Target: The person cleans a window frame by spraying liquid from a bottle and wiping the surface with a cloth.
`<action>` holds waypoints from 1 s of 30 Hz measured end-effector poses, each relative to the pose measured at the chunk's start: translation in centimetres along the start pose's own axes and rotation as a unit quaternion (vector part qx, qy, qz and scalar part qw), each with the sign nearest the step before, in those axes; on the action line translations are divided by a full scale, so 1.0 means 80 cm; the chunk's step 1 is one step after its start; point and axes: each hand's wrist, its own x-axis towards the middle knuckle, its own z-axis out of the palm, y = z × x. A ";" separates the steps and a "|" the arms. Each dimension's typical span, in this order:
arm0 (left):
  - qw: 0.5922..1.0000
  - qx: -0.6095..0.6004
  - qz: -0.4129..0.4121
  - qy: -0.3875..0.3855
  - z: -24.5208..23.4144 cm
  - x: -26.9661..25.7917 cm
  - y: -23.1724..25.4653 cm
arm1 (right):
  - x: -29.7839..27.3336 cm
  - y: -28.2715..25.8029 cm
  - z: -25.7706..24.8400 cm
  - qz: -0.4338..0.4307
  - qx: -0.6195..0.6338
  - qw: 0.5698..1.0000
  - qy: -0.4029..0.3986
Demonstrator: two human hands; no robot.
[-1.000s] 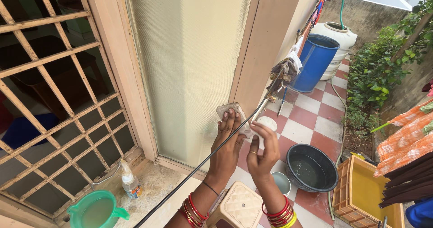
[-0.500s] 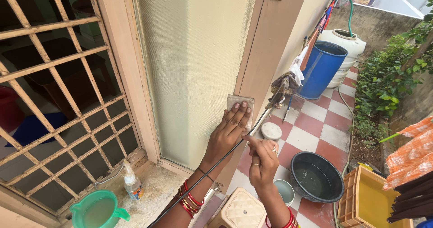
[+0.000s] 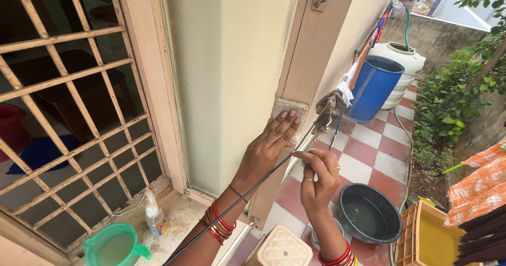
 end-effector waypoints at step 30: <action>0.999 -0.052 -0.013 0.009 -0.031 0.036 0.016 | 0.059 -0.004 0.033 -0.181 -0.075 0.980 -0.042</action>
